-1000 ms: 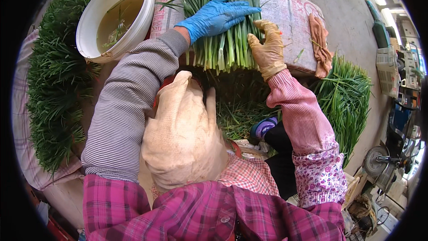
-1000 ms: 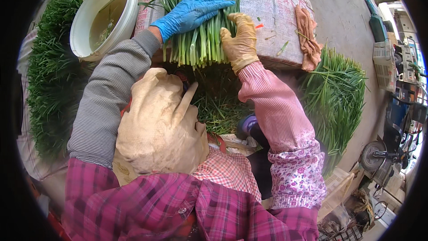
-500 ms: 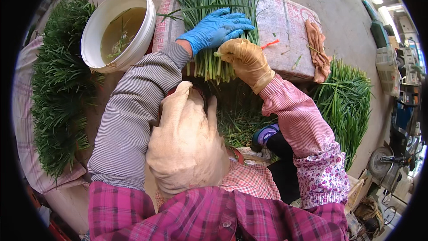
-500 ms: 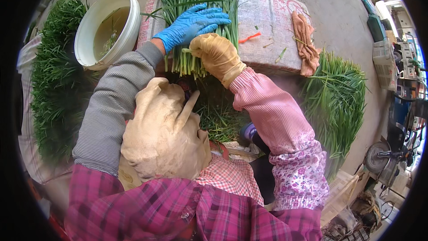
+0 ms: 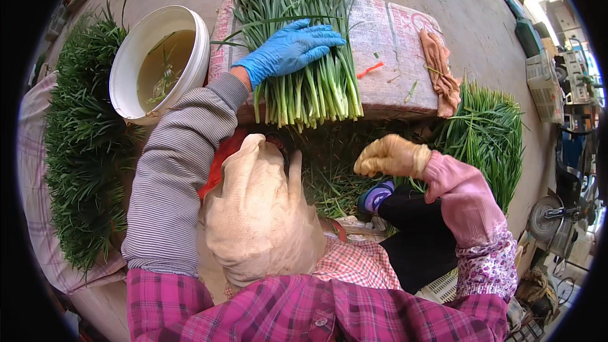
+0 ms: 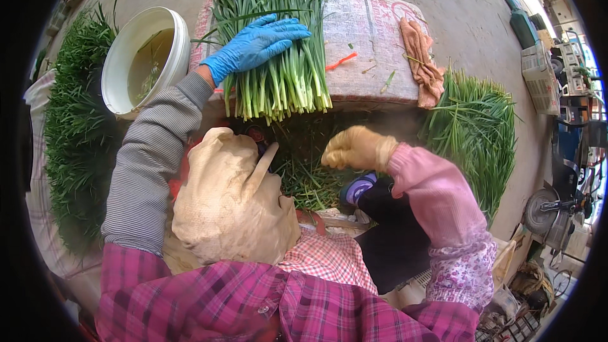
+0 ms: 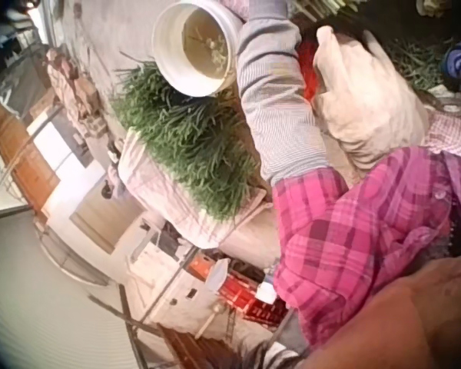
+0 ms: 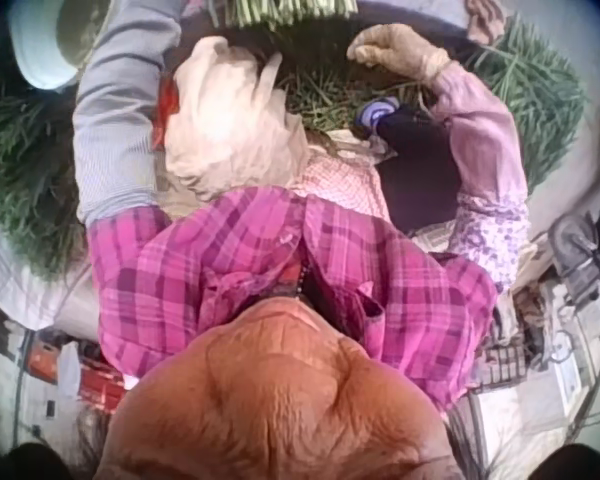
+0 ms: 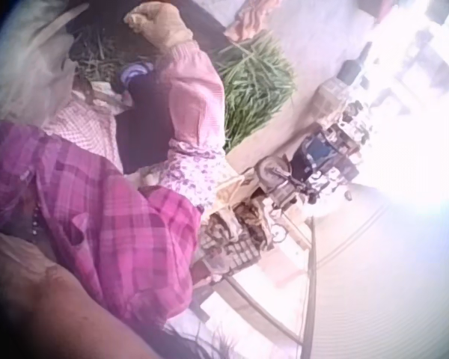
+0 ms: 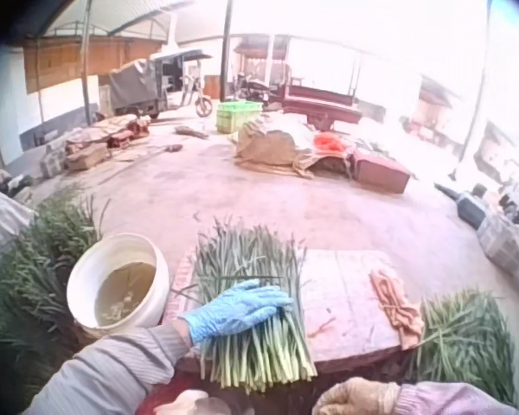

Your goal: The person gathers green leafy vegetables, aligns them into bunches, and secures each bunch with a red rubber band. The person places the tied bundles into a white bucket. The person repeats this process for multiple bunches.

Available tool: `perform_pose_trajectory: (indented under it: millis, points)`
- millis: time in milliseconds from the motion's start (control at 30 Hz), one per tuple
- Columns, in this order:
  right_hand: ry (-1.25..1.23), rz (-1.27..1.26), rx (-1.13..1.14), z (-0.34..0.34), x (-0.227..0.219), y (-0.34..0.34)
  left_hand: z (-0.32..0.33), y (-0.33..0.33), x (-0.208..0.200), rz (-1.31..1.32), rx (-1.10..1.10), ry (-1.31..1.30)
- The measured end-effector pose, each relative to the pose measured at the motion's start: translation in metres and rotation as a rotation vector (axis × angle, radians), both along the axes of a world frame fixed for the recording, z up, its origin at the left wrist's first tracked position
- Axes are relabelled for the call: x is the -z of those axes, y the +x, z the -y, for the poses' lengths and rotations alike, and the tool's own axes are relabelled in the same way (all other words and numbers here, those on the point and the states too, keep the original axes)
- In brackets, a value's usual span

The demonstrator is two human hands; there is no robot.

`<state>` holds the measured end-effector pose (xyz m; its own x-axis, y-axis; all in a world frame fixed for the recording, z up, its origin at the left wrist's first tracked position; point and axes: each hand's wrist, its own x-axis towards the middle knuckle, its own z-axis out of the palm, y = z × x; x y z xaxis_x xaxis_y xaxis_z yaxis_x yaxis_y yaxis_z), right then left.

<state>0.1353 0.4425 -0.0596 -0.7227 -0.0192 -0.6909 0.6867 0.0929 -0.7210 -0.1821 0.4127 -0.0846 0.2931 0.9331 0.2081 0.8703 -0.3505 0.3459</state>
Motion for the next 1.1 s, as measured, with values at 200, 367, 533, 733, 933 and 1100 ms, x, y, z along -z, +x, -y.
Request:
perform_pose_trajectory:
  millis: [200, 367, 533, 733, 933, 1100]
  points:
    - [0.255, -0.119, 0.202, -0.052, -0.008, -0.022, -0.037, -0.041, -0.021, -0.151, -0.102, -0.026]
    - [0.684, -0.425, 0.512, -0.093, 0.044, -0.022, -0.071, -0.049, -0.060, -0.830, -0.669, 1.004]
    - [1.070, -0.490, 0.477, -0.105, 0.071, -0.031, -0.076, -0.020, -0.034, -0.340, -0.146, 0.611]
    - [1.172, -0.442, 0.510, -0.106, 0.073, -0.059, -0.079, 0.062, -0.035, 0.442, -0.201, -0.341]
    - [0.990, -0.501, 0.576, -0.119, 0.087, -0.059, -0.087, 0.067, 0.002, 0.448, -0.188, -0.431]
    - [0.584, -0.468, 0.719, -0.120, 0.062, -0.069, -0.082, 0.071, -0.011, 0.444, -0.234, -0.614]
